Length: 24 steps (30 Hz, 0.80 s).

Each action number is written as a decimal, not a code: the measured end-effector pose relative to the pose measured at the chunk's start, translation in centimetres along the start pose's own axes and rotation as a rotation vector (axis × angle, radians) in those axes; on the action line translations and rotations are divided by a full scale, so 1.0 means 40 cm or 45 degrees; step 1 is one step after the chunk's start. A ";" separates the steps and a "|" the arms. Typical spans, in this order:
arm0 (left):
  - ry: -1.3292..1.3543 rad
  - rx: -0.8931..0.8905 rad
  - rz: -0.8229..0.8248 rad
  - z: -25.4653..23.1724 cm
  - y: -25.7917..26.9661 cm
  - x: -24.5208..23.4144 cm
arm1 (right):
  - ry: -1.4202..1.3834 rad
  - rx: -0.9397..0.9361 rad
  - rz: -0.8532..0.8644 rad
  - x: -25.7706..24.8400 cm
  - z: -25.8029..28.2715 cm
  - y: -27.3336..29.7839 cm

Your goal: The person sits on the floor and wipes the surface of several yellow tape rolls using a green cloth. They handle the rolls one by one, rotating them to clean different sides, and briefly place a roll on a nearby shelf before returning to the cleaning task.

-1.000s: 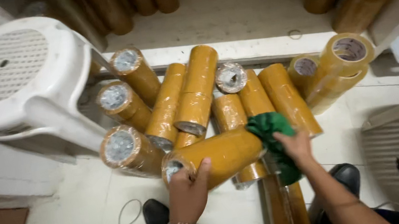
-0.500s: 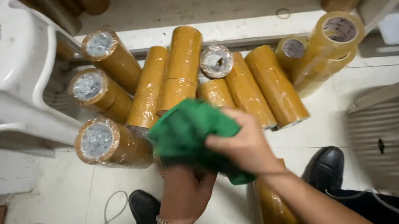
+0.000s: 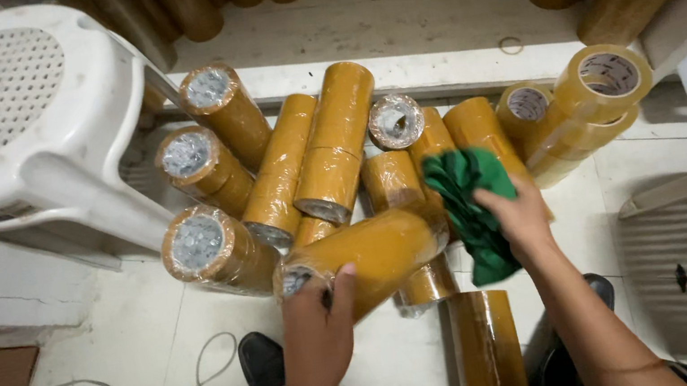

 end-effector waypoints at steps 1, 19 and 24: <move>0.003 -0.004 0.000 -0.005 0.002 0.006 | 0.005 0.001 0.001 0.012 0.119 0.049; 0.309 -0.446 -0.009 0.065 0.019 0.034 | 0.456 -0.085 0.092 0.073 -0.157 -0.003; 0.187 -0.134 -0.210 0.080 0.010 0.041 | 0.161 -0.157 0.010 0.022 -0.030 0.024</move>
Point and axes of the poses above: each hand's wrist, its own y-axis away from the middle knuckle, its own x-axis out of the palm, z = x × y, the point moved 5 cm from there along -y, towards the middle knuckle, and after that the axes turned 2 degrees about y, right-handed, at the moved point
